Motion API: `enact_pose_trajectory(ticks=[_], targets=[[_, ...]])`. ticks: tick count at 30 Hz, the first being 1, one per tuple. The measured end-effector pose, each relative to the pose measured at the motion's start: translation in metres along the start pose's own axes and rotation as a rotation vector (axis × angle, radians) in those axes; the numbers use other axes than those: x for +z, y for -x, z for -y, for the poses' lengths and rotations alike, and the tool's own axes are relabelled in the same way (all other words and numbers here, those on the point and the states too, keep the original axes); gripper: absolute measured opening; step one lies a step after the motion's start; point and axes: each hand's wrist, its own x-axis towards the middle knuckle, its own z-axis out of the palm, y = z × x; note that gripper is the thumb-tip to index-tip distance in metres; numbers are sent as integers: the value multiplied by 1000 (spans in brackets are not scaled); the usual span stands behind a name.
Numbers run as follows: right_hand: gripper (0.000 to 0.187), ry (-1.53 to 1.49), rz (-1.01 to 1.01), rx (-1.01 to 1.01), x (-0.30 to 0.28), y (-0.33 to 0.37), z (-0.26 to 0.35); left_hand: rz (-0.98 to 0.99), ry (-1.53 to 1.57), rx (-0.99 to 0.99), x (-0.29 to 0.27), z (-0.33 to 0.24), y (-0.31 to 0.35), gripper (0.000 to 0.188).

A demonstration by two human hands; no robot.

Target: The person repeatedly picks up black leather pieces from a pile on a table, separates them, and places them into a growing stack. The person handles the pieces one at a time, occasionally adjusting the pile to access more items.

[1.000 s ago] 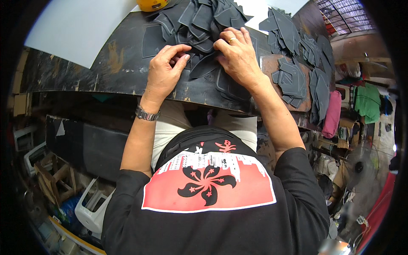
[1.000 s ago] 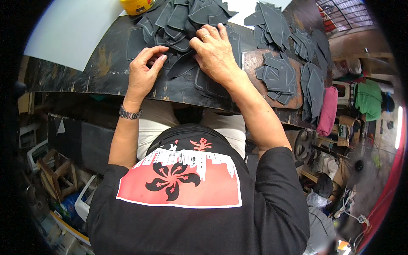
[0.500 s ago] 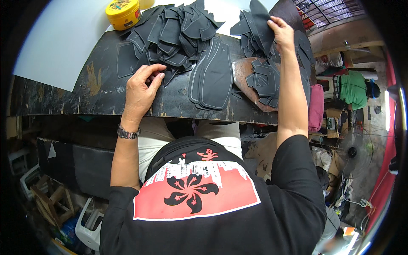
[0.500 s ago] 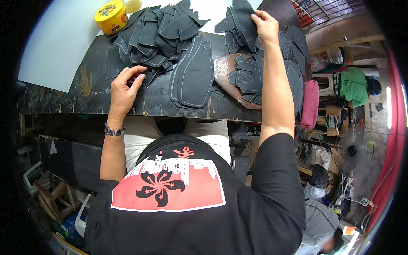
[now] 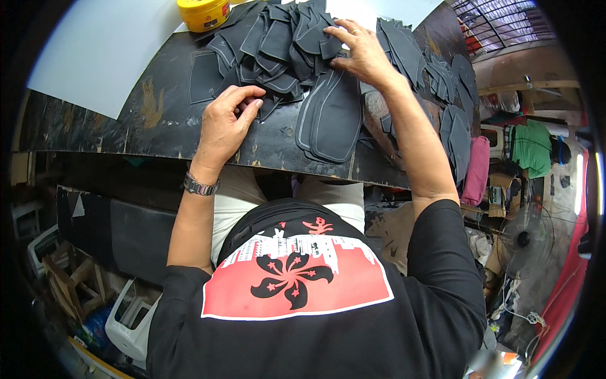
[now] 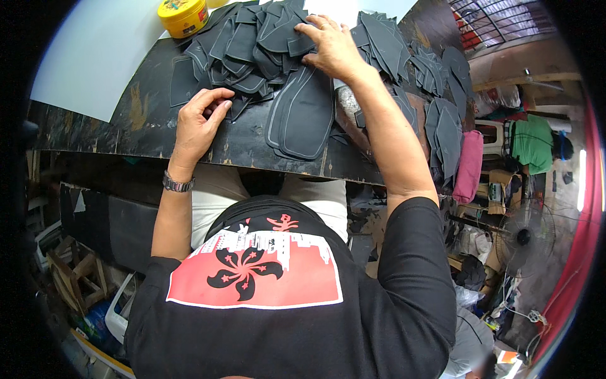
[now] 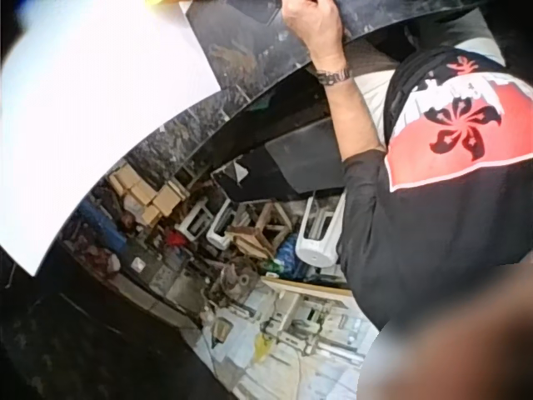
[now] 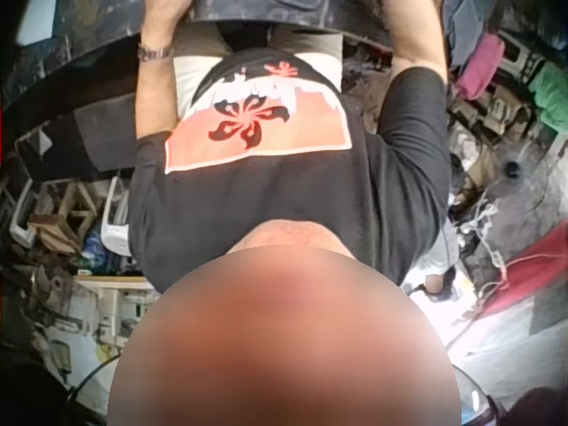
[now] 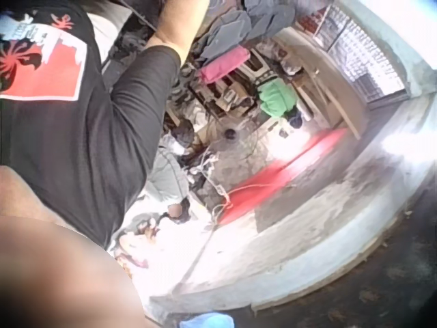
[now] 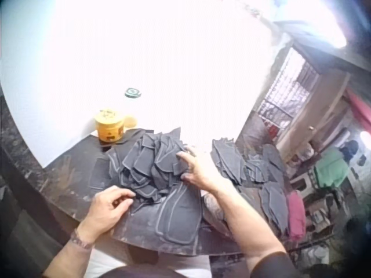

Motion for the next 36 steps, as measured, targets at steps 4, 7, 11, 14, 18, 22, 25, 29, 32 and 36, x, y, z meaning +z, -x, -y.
enact_pose_trajectory(ticks=[4, 7, 11, 14, 18, 22, 25, 29, 32, 36], targets=[[45, 7, -28, 14, -2, -12, 9, -8, 33, 12, 0, 2, 0, 18], [32, -72, -18, -2, -17, -14, 15, -8, 16, 17, 0, 2, 1, 17], [24, -588, -263, 202, -47, 8, 10, -5, 27, 11, 0, 0, 0, 17], [30, -862, -332, 372, -74, 37, -37, -1, 31, 28, 0, -3, 1, 19], [30, -962, -276, 708, -92, 85, -157, 9, 20, 18, 1, -3, 0, 18], [54, -21, -53, 1007, -74, 137, -242, 4, 12, -1, 0, -3, 1, 18], [71, 237, 408, 1038, -51, 156, -245, -5, 16, 8, 0, -4, 1, 17], [72, 419, 457, 1152, -51, 131, -208, 5, -1, -11, 1, -5, 1, 16], [65, 523, 224, 1008, -59, 99, -168, 6, 1, 4, 0, -4, 0, 16], [49, -7, 10, 596, -49, 39, -121, 9, 6, 7, -1, -3, -1, 15]])
